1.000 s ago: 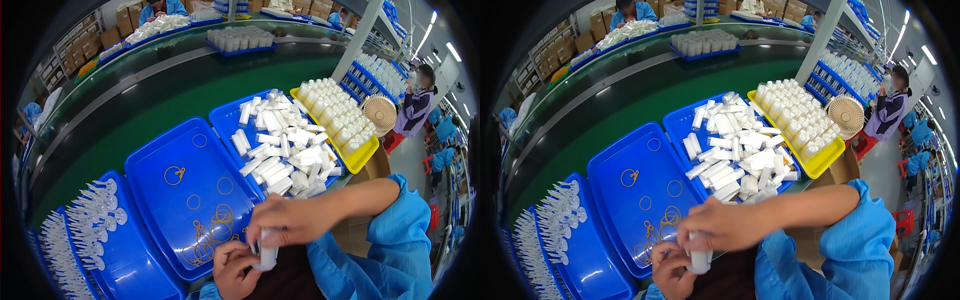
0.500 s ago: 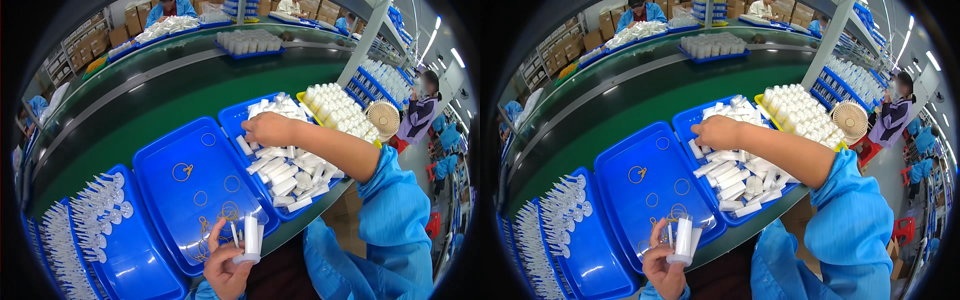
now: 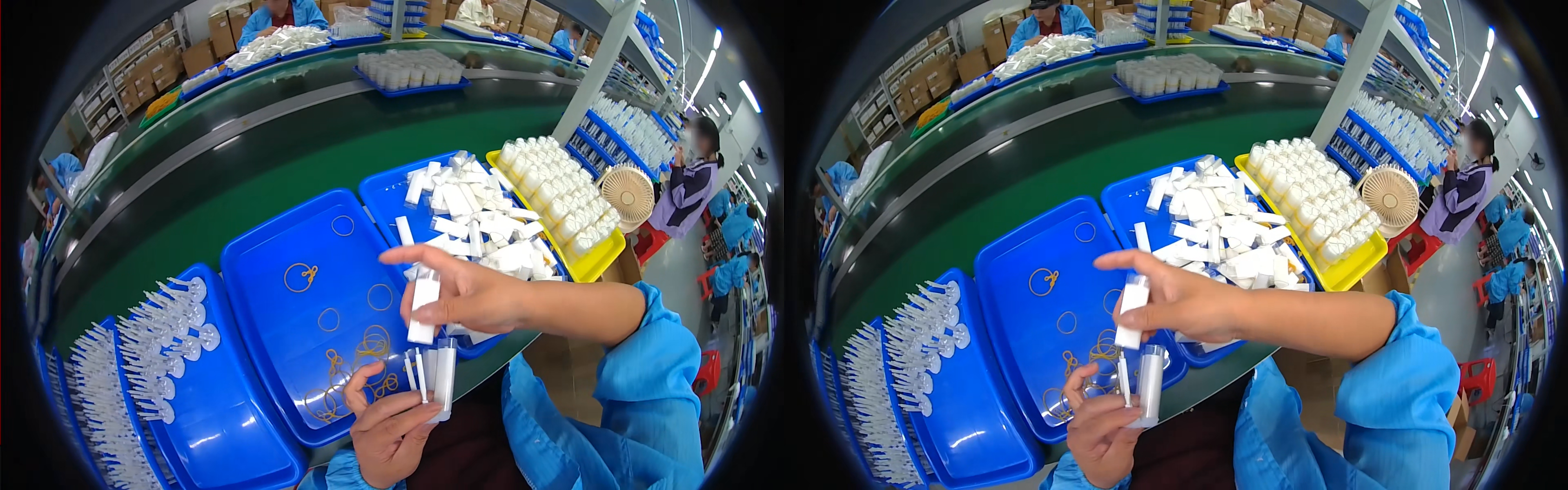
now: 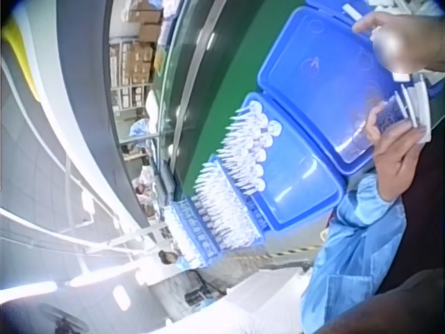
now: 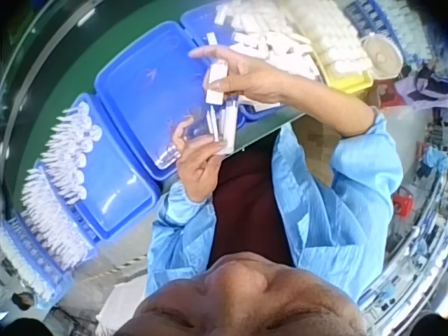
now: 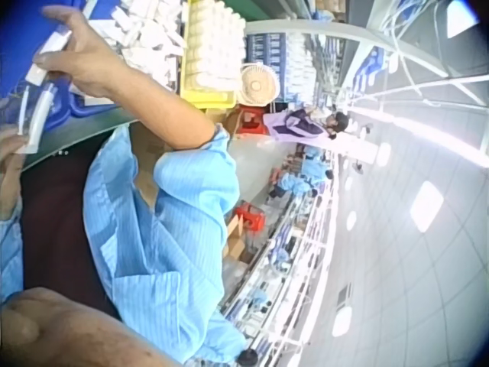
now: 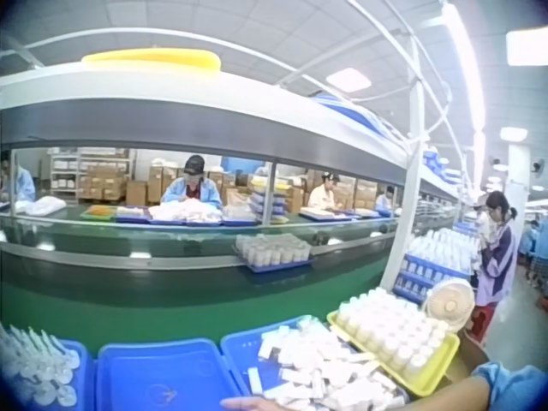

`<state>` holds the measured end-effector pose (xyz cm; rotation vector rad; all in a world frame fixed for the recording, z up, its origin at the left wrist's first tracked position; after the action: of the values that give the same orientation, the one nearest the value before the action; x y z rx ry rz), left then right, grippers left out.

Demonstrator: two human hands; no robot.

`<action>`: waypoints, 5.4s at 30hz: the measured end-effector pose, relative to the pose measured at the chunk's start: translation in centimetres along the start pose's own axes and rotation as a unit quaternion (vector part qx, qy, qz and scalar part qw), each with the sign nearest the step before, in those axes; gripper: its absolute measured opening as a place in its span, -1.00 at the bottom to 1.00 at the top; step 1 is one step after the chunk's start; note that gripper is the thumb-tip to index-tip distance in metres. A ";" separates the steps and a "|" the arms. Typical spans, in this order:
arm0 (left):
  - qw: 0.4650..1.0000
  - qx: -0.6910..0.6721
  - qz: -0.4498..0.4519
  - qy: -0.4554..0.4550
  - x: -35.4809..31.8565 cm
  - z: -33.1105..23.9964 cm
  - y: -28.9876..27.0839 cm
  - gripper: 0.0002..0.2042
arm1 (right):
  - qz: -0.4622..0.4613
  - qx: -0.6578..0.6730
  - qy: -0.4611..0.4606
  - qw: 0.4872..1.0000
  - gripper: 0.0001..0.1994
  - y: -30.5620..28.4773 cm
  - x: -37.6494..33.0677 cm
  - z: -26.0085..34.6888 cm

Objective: Assembling small white plastic components by inserting internal pieces and securing with rubber bands at a factory workstation.

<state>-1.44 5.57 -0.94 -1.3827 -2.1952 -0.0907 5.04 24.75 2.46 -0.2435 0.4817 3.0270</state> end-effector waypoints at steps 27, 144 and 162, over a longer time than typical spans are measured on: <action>0.997 0.067 0.044 0.017 -0.5 1.1 0.1 -0.88 | 0.044 -0.304 0.061 0.950 -0.81 1.4 -2.2 1.7; 0.892 -0.345 -0.197 -0.216 -2.3 1.6 -3.2 -0.75 | -0.053 -0.662 -0.246 0.706 -0.86 6.4 2.7 -2.2; 0.984 0.013 -0.021 -0.177 -1.1 0.9 -1.6 0.03 | 0.238 -0.350 -0.195 0.885 -0.65 9.3 -3.3 -1.1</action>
<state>-2.83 4.19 -1.90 -1.4272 -2.5034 0.1821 7.60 15.45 4.83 0.5343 -0.7008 3.4371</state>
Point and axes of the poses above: each hand's wrist, its own x-axis towards the middle knuckle, its own y-axis out of the palm, z = x × y, the point moved 2 cm from there along x, towards the middle knuckle, and after that the axes turned 8 degrees about z, right-handed, at the moved point
